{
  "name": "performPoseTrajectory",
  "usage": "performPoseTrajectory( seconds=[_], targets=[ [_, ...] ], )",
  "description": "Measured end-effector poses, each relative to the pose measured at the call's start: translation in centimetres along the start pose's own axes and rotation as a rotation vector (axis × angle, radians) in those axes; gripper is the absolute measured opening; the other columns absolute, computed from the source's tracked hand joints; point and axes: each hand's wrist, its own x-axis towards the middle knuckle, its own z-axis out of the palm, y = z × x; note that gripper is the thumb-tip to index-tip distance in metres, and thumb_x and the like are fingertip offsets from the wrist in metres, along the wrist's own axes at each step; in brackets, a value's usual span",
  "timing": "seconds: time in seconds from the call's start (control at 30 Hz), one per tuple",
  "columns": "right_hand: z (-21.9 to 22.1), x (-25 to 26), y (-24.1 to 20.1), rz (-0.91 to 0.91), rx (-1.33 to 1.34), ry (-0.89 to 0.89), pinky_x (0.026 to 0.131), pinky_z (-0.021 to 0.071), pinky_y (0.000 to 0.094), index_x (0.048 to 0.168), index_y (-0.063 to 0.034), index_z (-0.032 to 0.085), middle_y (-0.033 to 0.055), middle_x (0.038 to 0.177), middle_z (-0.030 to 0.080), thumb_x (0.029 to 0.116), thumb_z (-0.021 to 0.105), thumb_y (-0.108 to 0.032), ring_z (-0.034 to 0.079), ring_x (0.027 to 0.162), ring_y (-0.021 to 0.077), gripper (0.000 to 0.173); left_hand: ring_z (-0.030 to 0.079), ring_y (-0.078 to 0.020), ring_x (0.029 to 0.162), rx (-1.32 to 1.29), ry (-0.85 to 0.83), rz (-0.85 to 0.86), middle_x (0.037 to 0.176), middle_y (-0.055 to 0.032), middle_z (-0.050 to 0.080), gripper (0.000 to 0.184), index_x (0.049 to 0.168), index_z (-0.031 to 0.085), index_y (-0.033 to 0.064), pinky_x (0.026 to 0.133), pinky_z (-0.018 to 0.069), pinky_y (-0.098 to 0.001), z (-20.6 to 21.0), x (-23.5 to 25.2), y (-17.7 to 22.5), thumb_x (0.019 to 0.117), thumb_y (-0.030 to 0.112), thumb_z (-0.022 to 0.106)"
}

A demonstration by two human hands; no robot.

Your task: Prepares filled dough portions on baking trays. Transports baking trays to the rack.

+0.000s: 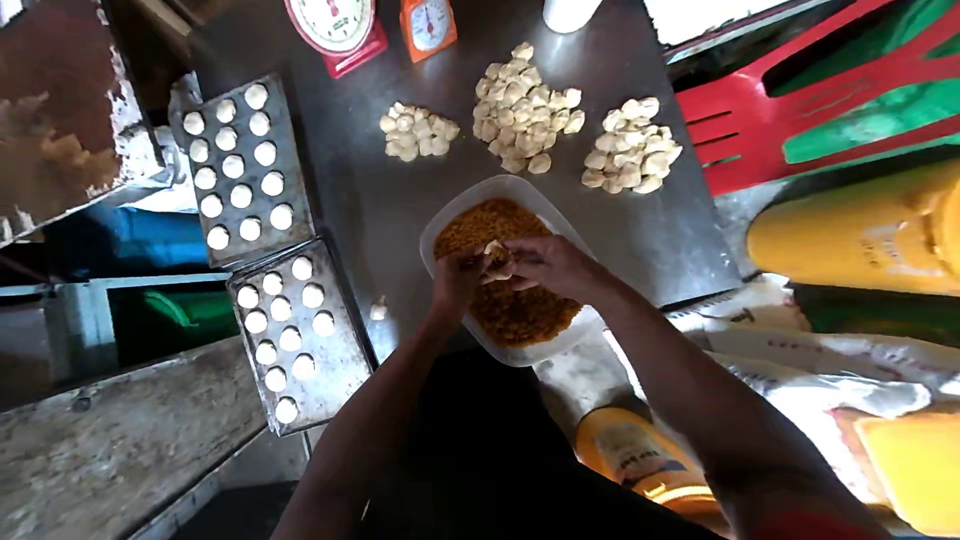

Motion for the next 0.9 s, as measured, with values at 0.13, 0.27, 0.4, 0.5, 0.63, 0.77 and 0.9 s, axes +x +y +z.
performPoseTrajectory(
  seconds=[0.13,0.27,0.4,0.5,0.63,0.77,0.9],
  targets=[
    [0.0,-0.5,1.4,-0.111,-0.253,0.161,0.081,0.0643,0.0474,0.144,-0.0162,0.058,0.0097,0.136,0.065,0.0997,0.069,-0.027,0.074,0.094,0.0248,0.047,0.072,-0.0210,0.097,-0.099,0.009,0.031,0.119,-0.0141,0.069,0.030,0.132,0.063,0.0021,0.087,0.0622,-0.0408,-0.6,-0.9,-0.5,0.1036,0.011,0.060],
    [2.4,-1.5,4.7,-0.067,-0.747,0.510,0.089,0.0493,0.0703,0.120,-0.0052,0.071,0.0226,0.122,0.067,0.1004,0.062,-0.016,0.065,0.109,0.0468,0.024,0.071,-0.0200,0.101,-0.116,0.024,0.075,0.124,-0.0123,0.069,0.031,0.133,0.064,0.0046,0.089,0.0613,-0.0395,-2.2,-2.5,-0.8,0.1034,0.011,0.060],
    [5.3,-2.8,5.5,-0.034,-0.853,0.487,0.082,0.0539,0.0656,0.109,-0.0048,0.074,0.0191,0.116,0.069,0.0950,0.067,-0.008,0.068,0.103,0.0431,0.016,0.071,-0.0215,0.101,-0.167,0.007,0.110,0.127,-0.0126,0.067,0.030,0.133,0.063,0.0052,0.089,0.0607,-0.0408,-3.8,-4.4,-1.4,0.1039,0.011,0.059],
    [6.6,-2.5,6.3,0.020,-0.903,0.373,0.085,0.0525,0.0687,0.113,-0.0015,0.072,0.0252,0.123,0.065,0.0923,0.071,-0.010,0.065,0.106,0.0479,0.022,0.071,-0.0232,0.101,-0.215,-0.016,0.161,0.126,-0.0140,0.066,0.030,0.132,0.063,0.0037,0.088,0.0613,-0.0428,-4.4,-5.2,-1.9,0.1029,0.010,0.061],
    [7.8,-1.0,7.1,0.146,-1.015,0.267,0.082,0.0526,0.0691,0.120,-0.0091,0.073,0.0224,0.125,0.066,0.0969,0.071,-0.026,0.066,0.105,0.0475,0.029,0.071,-0.0242,0.100,-0.276,-0.004,0.162,0.124,-0.0132,0.068,0.030,0.131,0.065,0.0055,0.086,0.0614,-0.0441,-4.6,-6.3,-1.6,0.1016,0.012,0.063],
    [8.5,-0.4,7.5,0.137,-1.114,0.224,0.077,0.0538,0.0666,0.120,-0.0094,0.072,0.0232,0.122,0.066,0.0979,0.067,-0.020,0.066,0.103,0.0468,0.025,0.071,-0.0224,0.100,-0.289,0.011,0.153,0.125,-0.0122,0.068,0.034,0.136,0.063,0.0067,0.087,0.0610,-0.0419,-4.9,-6.8,-0.7,0.1024,0.015,0.063],
    [8.8,0.1,7.4,0.096,-1.156,0.169,0.083,0.0531,0.0657,0.121,-0.0068,0.070,0.0221,0.121,0.067,0.1002,0.059,-0.013,0.066,0.107,0.0455,0.024,0.071,-0.0232,0.102,-0.298,0.025,0.202,0.126,-0.0119,0.068,0.034,0.136,0.063,0.0072,0.087,0.0616,-0.0425,-5.0,-6.6,0.2,0.1024,0.014,0.063]
  ],
)
